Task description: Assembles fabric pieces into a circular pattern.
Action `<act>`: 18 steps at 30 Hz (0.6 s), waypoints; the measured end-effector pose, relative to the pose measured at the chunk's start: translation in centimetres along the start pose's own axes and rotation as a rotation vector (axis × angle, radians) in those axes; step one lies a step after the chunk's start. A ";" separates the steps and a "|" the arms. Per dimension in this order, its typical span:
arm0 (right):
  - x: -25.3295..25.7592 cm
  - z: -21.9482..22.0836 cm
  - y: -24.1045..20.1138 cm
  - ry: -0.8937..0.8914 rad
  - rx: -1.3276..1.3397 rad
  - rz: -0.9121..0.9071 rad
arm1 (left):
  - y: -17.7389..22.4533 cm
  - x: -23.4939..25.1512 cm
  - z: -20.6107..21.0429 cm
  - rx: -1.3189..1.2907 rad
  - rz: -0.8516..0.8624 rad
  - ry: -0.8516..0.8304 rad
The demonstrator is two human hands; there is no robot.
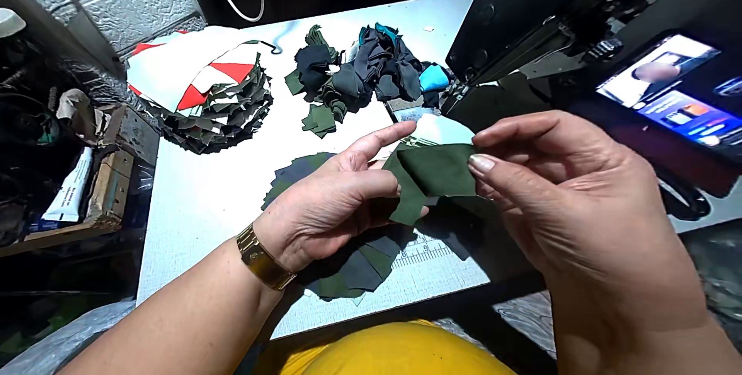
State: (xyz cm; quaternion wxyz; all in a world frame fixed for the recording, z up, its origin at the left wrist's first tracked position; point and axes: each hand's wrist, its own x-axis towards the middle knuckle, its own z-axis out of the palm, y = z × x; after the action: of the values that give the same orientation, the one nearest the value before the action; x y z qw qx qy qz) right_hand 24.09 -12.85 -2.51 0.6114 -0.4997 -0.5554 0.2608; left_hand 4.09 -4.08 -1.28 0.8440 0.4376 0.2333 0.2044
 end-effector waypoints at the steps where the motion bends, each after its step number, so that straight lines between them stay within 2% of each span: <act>1: 0.0 -0.1 0.0 0.009 0.021 -0.002 | 0.1 -0.1 0.0 0.009 -0.011 0.016; 7: -0.1 -0.3 0.5 -0.010 0.052 -0.063 | -0.1 0.0 -0.1 0.072 0.026 -0.068; 13: 0.0 -0.4 0.5 -0.023 0.027 -0.079 | 1.0 0.2 -1.3 0.323 0.119 -0.015; 18: -0.7 0.0 -0.1 -0.054 -0.005 -0.065 | 1.8 0.1 -2.4 0.561 0.278 -0.001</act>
State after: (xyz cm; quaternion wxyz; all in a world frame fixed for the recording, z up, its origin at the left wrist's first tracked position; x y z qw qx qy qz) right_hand 23.88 -13.46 -2.66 0.6028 -0.4758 -0.5885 0.2528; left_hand 2.53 -1.55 -0.99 0.6542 0.6813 0.2183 0.2453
